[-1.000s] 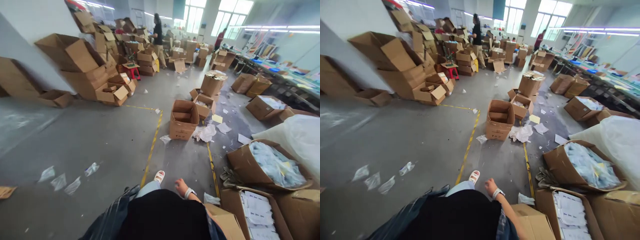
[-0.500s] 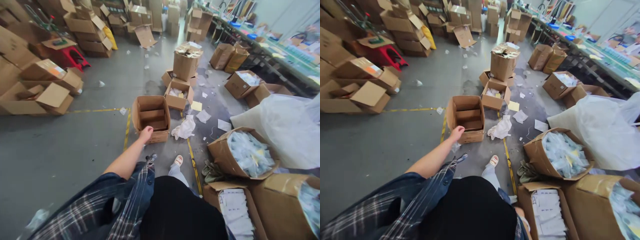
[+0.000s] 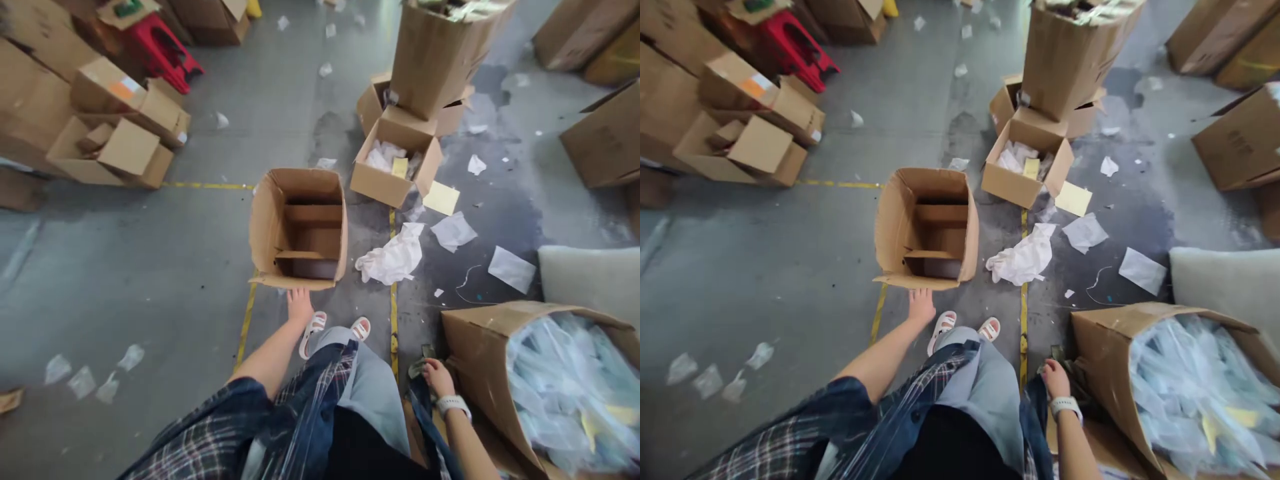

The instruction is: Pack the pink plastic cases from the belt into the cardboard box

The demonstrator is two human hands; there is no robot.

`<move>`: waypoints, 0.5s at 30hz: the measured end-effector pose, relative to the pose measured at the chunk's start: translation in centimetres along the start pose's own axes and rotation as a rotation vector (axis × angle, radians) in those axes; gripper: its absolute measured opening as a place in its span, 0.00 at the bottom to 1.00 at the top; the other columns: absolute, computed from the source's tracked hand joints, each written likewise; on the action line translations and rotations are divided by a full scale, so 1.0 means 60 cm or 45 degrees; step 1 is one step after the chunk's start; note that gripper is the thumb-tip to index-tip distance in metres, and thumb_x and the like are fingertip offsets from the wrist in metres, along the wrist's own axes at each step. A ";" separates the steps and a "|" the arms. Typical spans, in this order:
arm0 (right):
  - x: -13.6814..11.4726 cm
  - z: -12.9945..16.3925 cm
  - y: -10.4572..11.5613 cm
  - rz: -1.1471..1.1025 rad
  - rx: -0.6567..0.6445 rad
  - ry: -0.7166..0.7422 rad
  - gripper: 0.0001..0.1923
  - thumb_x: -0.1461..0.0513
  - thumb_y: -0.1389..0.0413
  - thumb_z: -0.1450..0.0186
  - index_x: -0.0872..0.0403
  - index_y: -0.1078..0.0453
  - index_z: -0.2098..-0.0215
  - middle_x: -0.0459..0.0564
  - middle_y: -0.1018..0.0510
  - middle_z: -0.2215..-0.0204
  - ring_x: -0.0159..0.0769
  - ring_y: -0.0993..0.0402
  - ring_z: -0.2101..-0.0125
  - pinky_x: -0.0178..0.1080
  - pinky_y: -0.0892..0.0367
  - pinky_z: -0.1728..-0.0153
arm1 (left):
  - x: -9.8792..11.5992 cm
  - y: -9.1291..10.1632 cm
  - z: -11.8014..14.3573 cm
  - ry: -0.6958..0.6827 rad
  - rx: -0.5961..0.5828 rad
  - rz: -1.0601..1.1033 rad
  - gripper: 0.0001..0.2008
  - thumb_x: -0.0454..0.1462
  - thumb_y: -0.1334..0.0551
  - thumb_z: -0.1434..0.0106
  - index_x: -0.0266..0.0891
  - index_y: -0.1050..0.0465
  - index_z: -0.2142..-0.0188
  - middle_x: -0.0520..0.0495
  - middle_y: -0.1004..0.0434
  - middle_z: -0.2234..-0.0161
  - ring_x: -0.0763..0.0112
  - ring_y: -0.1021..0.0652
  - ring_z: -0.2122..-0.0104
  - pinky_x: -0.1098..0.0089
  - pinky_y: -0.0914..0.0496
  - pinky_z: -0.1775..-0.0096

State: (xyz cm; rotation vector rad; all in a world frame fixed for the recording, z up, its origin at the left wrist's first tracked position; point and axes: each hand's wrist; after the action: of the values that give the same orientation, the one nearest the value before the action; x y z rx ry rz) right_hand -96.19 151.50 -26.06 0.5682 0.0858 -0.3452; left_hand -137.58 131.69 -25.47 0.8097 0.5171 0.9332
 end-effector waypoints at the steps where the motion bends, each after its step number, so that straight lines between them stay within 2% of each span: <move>1: -0.038 -0.006 -0.017 0.007 -0.099 0.016 0.18 0.63 0.52 0.40 0.54 0.20 0.63 0.56 0.15 0.65 0.42 0.16 0.67 0.38 0.24 0.62 | 0.000 -0.014 0.012 -0.004 -0.007 -0.009 0.32 0.28 0.44 0.37 0.22 0.38 0.32 0.27 0.34 0.34 0.43 0.37 0.33 0.47 0.52 0.29; 3: -0.128 -0.004 -0.057 0.079 -0.256 0.207 0.17 0.63 0.50 0.40 0.54 0.20 0.62 0.55 0.15 0.64 0.42 0.17 0.64 0.38 0.25 0.59 | 0.001 -0.037 0.036 0.001 -0.031 -0.005 0.29 0.28 0.46 0.35 0.22 0.34 0.34 0.27 0.31 0.36 0.42 0.34 0.35 0.46 0.49 0.30; 6: -0.287 0.020 -0.129 0.158 -0.463 0.647 0.17 0.62 0.48 0.37 0.56 0.20 0.56 0.56 0.15 0.57 0.42 0.19 0.55 0.39 0.28 0.50 | -0.002 -0.059 0.060 0.001 -0.074 0.029 0.29 0.28 0.46 0.34 0.27 0.33 0.34 0.29 0.32 0.35 0.42 0.35 0.34 0.43 0.50 0.30; 8: -0.397 0.040 -0.191 0.189 -0.556 0.831 0.17 0.63 0.47 0.36 0.57 0.20 0.55 0.56 0.16 0.54 0.42 0.20 0.53 0.39 0.30 0.47 | -0.007 -0.065 0.063 -0.017 -0.111 0.064 0.31 0.27 0.46 0.34 0.31 0.36 0.31 0.32 0.36 0.32 0.44 0.38 0.31 0.42 0.53 0.29; 10: -0.499 0.054 -0.270 0.133 -0.599 0.949 0.16 0.64 0.45 0.37 0.56 0.20 0.54 0.55 0.16 0.54 0.41 0.21 0.53 0.39 0.31 0.46 | -0.011 -0.065 0.054 -0.049 -0.144 0.111 0.30 0.26 0.47 0.33 0.34 0.34 0.32 0.34 0.36 0.31 0.46 0.40 0.30 0.42 0.53 0.29; 11: -0.545 0.055 -0.316 0.056 -0.612 0.946 0.16 0.65 0.44 0.38 0.55 0.20 0.53 0.54 0.16 0.55 0.40 0.21 0.53 0.38 0.32 0.45 | -0.013 -0.064 0.045 -0.074 -0.156 0.140 0.27 0.26 0.48 0.31 0.35 0.31 0.34 0.35 0.34 0.32 0.48 0.38 0.30 0.43 0.52 0.29; 12: -0.587 0.050 -0.365 -0.060 -0.615 0.849 0.17 0.66 0.42 0.39 0.55 0.21 0.52 0.53 0.16 0.56 0.40 0.22 0.53 0.37 0.32 0.45 | -0.016 -0.063 0.033 -0.101 -0.162 0.171 0.25 0.27 0.49 0.30 0.36 0.27 0.37 0.36 0.32 0.33 0.50 0.36 0.31 0.45 0.49 0.29; 15: -0.678 -0.001 -0.510 -0.408 -0.545 0.203 0.16 0.63 0.39 0.39 0.57 0.24 0.52 0.53 0.18 0.61 0.41 0.21 0.53 0.38 0.28 0.48 | -0.036 -0.061 -0.007 -0.150 -0.169 0.273 0.21 0.30 0.51 0.25 0.39 0.22 0.43 0.40 0.22 0.43 0.60 0.25 0.41 0.57 0.33 0.37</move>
State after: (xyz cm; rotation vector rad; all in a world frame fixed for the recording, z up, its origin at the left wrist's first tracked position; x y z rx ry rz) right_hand -144.91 139.50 -34.69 0.1534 0.3981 -0.5750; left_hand -137.15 128.72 -28.53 0.8046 0.2665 1.0976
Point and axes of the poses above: each hand's wrist, its own z-axis away from the middle knuckle, its own y-axis out of the back of the hand, x = y × z
